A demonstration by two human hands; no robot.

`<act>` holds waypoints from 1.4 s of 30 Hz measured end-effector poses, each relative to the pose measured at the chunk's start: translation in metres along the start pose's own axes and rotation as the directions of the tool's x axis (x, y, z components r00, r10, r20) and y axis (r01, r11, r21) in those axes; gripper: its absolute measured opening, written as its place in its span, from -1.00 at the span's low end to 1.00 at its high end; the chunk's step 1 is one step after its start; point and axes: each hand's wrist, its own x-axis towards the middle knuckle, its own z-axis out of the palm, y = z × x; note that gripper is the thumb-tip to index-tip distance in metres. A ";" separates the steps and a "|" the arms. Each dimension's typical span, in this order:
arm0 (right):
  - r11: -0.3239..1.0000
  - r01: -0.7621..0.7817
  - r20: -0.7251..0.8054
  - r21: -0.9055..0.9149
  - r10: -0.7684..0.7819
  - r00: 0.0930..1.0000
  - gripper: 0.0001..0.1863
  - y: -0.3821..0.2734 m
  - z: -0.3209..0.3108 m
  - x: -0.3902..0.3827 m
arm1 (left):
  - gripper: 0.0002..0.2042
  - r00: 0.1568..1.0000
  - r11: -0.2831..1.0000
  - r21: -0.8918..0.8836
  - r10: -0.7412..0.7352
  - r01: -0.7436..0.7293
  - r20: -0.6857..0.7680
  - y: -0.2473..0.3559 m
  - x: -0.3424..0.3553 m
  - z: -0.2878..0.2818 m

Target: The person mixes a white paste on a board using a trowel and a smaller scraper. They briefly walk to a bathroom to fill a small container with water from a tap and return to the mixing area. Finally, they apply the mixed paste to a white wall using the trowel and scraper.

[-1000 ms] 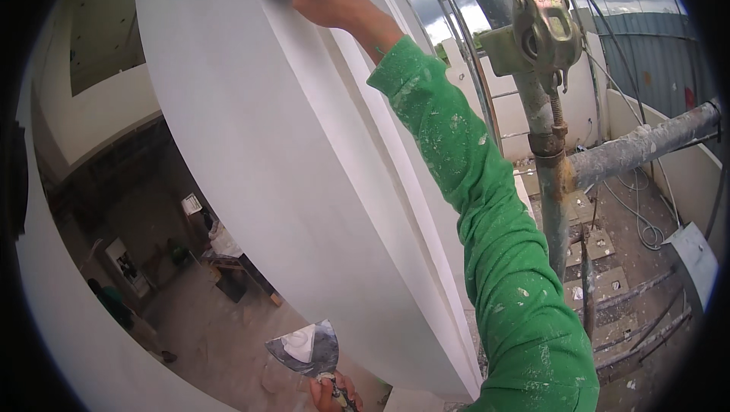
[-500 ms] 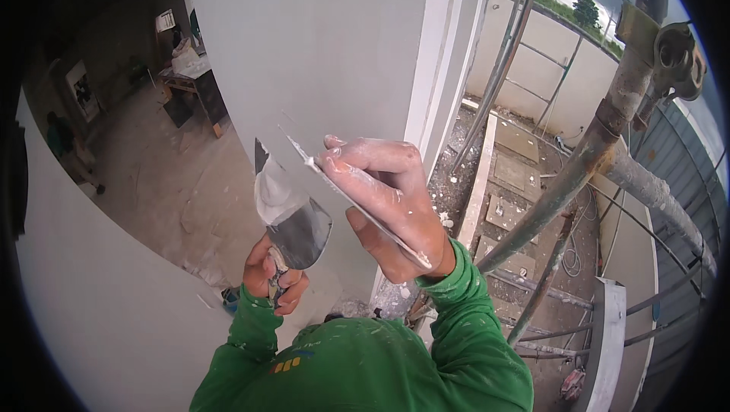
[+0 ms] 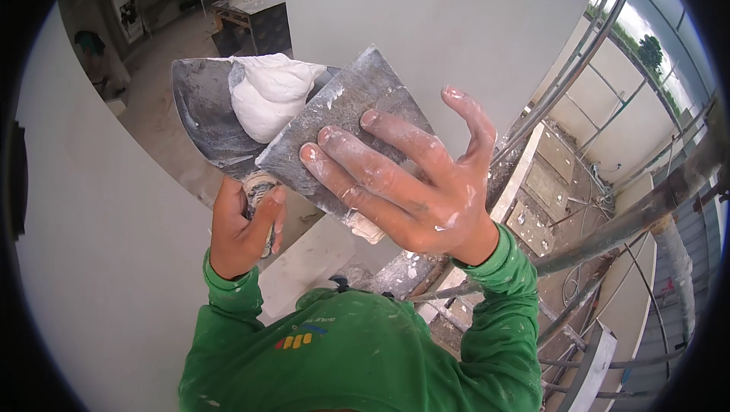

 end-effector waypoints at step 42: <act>0.983 0.064 -0.609 -0.175 -0.159 0.777 -0.54 0.393 -0.164 0.325 | -0.79 0.918 0.972 -0.177 -0.209 0.156 -0.338 -0.071 -0.039 -0.076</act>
